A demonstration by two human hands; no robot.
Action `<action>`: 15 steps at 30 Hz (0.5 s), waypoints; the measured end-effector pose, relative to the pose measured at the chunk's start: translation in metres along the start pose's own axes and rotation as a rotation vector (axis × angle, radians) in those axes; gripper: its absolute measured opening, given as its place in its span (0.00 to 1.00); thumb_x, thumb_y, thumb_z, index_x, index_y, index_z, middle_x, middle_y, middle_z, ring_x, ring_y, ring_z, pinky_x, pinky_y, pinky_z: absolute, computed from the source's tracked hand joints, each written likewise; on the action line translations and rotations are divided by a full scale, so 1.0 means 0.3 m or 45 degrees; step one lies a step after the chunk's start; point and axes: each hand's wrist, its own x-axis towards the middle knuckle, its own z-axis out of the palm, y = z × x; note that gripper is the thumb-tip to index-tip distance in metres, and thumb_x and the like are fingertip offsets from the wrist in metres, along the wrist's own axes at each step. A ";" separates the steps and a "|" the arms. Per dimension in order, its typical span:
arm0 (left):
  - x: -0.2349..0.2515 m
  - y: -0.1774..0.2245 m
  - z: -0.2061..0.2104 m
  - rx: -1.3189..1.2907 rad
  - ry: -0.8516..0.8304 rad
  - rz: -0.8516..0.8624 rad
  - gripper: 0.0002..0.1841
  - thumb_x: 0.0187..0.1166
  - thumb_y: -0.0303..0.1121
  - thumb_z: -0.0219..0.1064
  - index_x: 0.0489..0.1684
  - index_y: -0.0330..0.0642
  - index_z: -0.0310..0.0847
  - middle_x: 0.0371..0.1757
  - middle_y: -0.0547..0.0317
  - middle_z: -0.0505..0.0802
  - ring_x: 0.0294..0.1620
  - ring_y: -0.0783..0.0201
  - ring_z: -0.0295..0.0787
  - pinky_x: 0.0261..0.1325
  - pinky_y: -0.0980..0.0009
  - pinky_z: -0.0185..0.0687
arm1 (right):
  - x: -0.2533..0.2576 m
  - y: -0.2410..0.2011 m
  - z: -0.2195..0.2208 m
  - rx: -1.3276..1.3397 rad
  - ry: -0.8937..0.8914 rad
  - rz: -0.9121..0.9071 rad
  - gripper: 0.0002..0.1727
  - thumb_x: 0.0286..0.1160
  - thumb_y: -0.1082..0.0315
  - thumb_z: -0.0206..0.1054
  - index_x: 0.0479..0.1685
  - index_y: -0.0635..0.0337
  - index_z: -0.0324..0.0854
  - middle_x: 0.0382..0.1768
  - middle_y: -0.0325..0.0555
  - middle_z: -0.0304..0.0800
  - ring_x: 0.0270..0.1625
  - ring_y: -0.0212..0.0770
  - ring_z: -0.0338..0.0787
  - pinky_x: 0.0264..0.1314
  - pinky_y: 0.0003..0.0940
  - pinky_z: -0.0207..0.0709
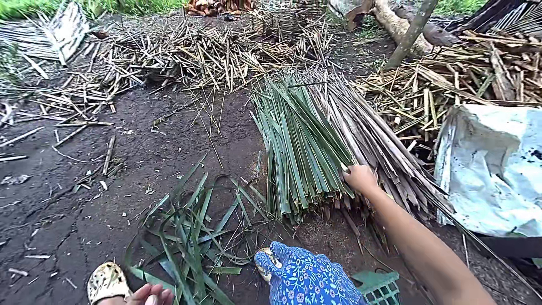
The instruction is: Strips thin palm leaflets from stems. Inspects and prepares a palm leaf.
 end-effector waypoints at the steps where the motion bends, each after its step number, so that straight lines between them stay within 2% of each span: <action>1: -0.003 0.005 0.024 0.017 -0.010 -0.022 0.15 0.90 0.25 0.44 0.54 0.53 0.76 0.43 0.74 0.95 0.43 0.74 0.93 0.52 0.73 0.90 | -0.030 -0.025 0.002 0.214 0.013 -0.091 0.22 0.89 0.58 0.57 0.49 0.71 0.88 0.50 0.67 0.90 0.57 0.63 0.89 0.63 0.65 0.75; 2: -0.006 0.010 0.059 0.037 -0.031 -0.042 0.14 0.89 0.24 0.44 0.55 0.51 0.76 0.43 0.74 0.94 0.43 0.74 0.93 0.53 0.72 0.90 | -0.078 -0.067 0.007 0.450 0.010 -0.171 0.21 0.90 0.59 0.57 0.48 0.69 0.89 0.45 0.59 0.92 0.47 0.52 0.90 0.57 0.54 0.78; 3: -0.006 0.012 0.103 0.069 -0.070 -0.062 0.14 0.88 0.24 0.45 0.57 0.49 0.75 0.45 0.74 0.93 0.44 0.73 0.92 0.54 0.71 0.90 | -0.143 -0.125 0.013 0.679 -0.003 -0.255 0.19 0.90 0.61 0.57 0.47 0.67 0.89 0.40 0.50 0.92 0.37 0.39 0.87 0.46 0.41 0.79; 4: -0.004 0.013 0.155 0.120 -0.130 -0.080 0.13 0.87 0.25 0.46 0.60 0.46 0.74 0.47 0.72 0.92 0.47 0.72 0.92 0.56 0.69 0.90 | -0.218 -0.190 0.022 0.873 -0.033 -0.348 0.17 0.88 0.63 0.58 0.45 0.66 0.89 0.35 0.43 0.91 0.31 0.29 0.83 0.38 0.31 0.78; 5: -0.001 0.014 0.214 0.169 -0.195 -0.098 0.14 0.86 0.27 0.48 0.63 0.42 0.73 0.50 0.69 0.91 0.49 0.70 0.92 0.57 0.67 0.89 | -0.294 -0.254 0.036 0.998 -0.065 -0.462 0.15 0.86 0.64 0.60 0.42 0.65 0.89 0.30 0.38 0.89 0.27 0.24 0.80 0.33 0.25 0.75; 7: 0.018 0.009 0.335 0.255 -0.337 -0.136 0.19 0.85 0.30 0.51 0.69 0.34 0.74 0.58 0.57 0.91 0.56 0.63 0.91 0.59 0.63 0.89 | -0.423 -0.366 0.081 1.049 -0.094 -0.755 0.14 0.79 0.63 0.64 0.36 0.64 0.90 0.25 0.33 0.85 0.25 0.21 0.77 0.31 0.22 0.73; 9: 0.051 0.007 0.441 0.340 -0.495 -0.234 0.23 0.90 0.34 0.48 0.78 0.32 0.70 0.69 0.47 0.87 0.65 0.57 0.88 0.64 0.58 0.85 | -0.505 -0.462 0.131 0.992 -0.065 -1.095 0.17 0.76 0.60 0.66 0.29 0.65 0.89 0.24 0.38 0.85 0.26 0.22 0.78 0.31 0.23 0.73; 10: 0.068 0.007 0.482 0.348 -0.552 -0.309 0.24 0.93 0.36 0.45 0.82 0.33 0.67 0.73 0.46 0.86 0.68 0.57 0.87 0.67 0.57 0.83 | -0.533 -0.505 0.151 0.981 -0.068 -1.252 0.18 0.76 0.59 0.66 0.26 0.66 0.88 0.25 0.41 0.86 0.26 0.24 0.78 0.31 0.23 0.72; 11: 0.083 0.004 0.514 0.314 -0.571 -0.382 0.25 0.95 0.38 0.42 0.83 0.33 0.66 0.73 0.47 0.86 0.67 0.58 0.87 0.68 0.58 0.82 | -0.552 -0.540 0.168 0.989 -0.096 -1.383 0.18 0.76 0.60 0.66 0.25 0.66 0.87 0.26 0.43 0.88 0.28 0.24 0.79 0.32 0.22 0.73; 12: 0.093 0.000 0.536 0.247 -0.551 -0.432 0.24 0.97 0.39 0.41 0.81 0.33 0.68 0.68 0.48 0.89 0.62 0.60 0.89 0.64 0.61 0.84 | -0.563 -0.566 0.182 1.015 -0.158 -1.481 0.17 0.77 0.61 0.66 0.26 0.66 0.87 0.28 0.44 0.90 0.30 0.23 0.82 0.35 0.21 0.75; 13: 0.101 -0.006 0.548 0.142 -0.520 -0.450 0.23 0.97 0.38 0.41 0.76 0.33 0.72 0.62 0.51 0.92 0.56 0.63 0.91 0.59 0.65 0.85 | -0.568 -0.584 0.191 1.049 -0.249 -1.542 0.17 0.77 0.61 0.66 0.29 0.66 0.89 0.32 0.43 0.92 0.34 0.21 0.84 0.39 0.19 0.78; 15: 0.110 -0.012 0.547 -0.144 -0.461 -0.395 0.19 0.95 0.31 0.42 0.66 0.30 0.77 0.53 0.52 0.94 0.52 0.63 0.93 0.59 0.67 0.87 | -0.569 -0.603 0.202 1.090 -0.391 -1.596 0.16 0.79 0.61 0.65 0.33 0.67 0.91 0.35 0.41 0.93 0.38 0.17 0.85 0.43 0.16 0.78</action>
